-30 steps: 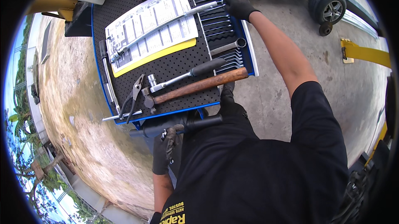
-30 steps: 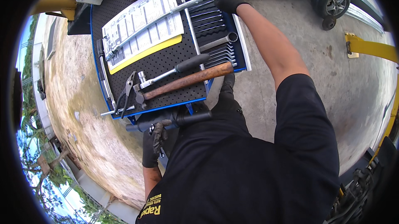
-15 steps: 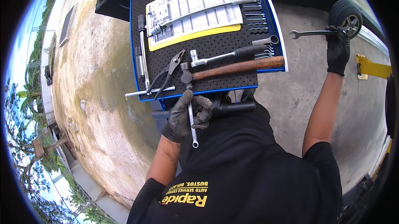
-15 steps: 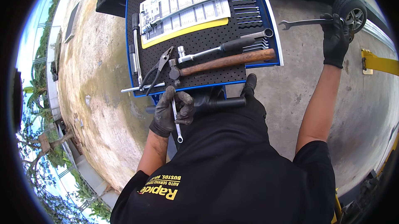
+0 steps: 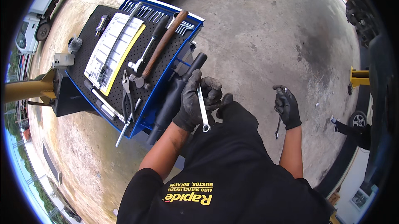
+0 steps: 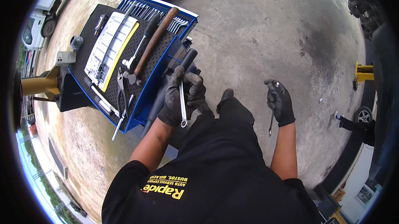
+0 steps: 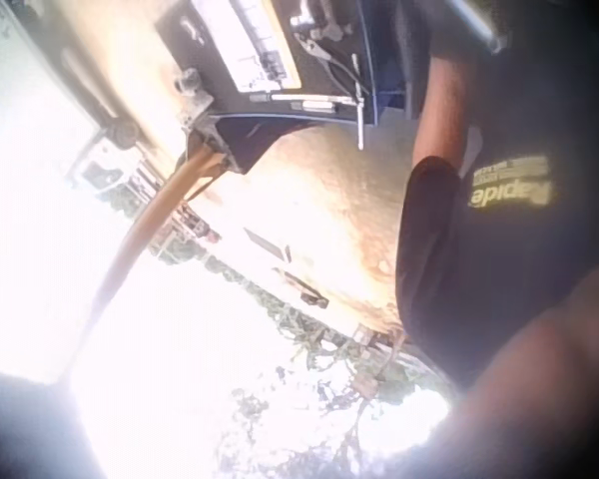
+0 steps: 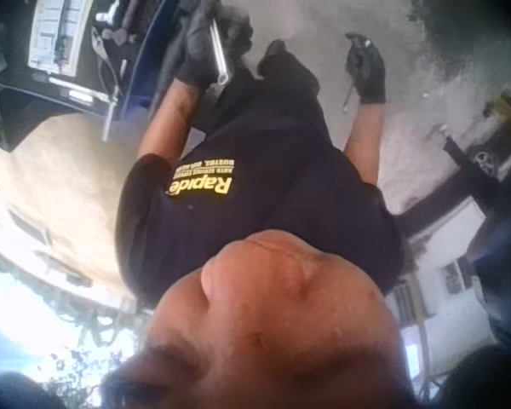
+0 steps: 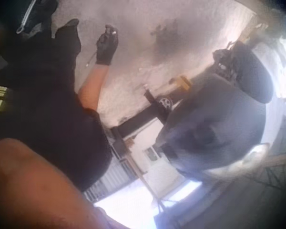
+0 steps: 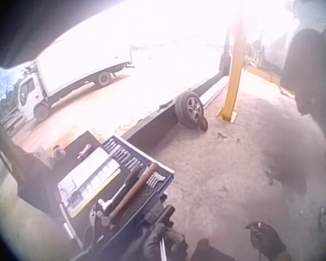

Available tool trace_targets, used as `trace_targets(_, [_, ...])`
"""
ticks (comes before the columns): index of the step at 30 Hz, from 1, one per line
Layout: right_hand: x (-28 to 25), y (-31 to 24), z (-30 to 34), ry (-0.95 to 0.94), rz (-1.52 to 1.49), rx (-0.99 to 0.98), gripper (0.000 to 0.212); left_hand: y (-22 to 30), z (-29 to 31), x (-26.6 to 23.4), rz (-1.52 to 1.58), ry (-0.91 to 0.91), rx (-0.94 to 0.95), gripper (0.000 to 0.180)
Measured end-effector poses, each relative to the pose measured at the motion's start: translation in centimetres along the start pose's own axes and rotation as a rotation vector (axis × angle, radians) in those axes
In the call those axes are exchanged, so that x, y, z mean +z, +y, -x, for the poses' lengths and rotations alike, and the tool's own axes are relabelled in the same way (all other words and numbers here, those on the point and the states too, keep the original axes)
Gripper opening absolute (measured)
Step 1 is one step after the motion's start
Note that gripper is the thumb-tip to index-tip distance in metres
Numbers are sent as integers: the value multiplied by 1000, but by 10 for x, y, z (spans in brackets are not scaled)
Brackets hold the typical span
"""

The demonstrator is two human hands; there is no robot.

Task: The person works on a car's front brake assembly while the vehicle is raised on a lift. They use a wrench and hammer to loosen and remove bolts from the brake caliper and rotor area, then retrieve additional tools from a toolbox and continue adjusting components on the wheel hub.

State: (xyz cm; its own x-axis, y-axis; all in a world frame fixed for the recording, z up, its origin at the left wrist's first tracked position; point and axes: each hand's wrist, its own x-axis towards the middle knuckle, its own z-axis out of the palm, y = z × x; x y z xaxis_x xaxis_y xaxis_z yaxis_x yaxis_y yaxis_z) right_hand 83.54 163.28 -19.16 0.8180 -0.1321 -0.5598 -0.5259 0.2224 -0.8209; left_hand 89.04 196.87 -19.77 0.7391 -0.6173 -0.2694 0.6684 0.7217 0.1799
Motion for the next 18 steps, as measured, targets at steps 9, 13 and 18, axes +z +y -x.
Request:
trace_targets(9, [-106,58,195,-6,-52,-303,18,-238,-42,86,-449,-305,-488,67])
trace_targets(13, [-200,138,291,166,-438,-322,37,-401,-42,109,-802,-386,-688,65])
trace_targets(18, [-362,251,425,736,-1057,-493,38,-589,-25,127,-807,-459,-903,57])
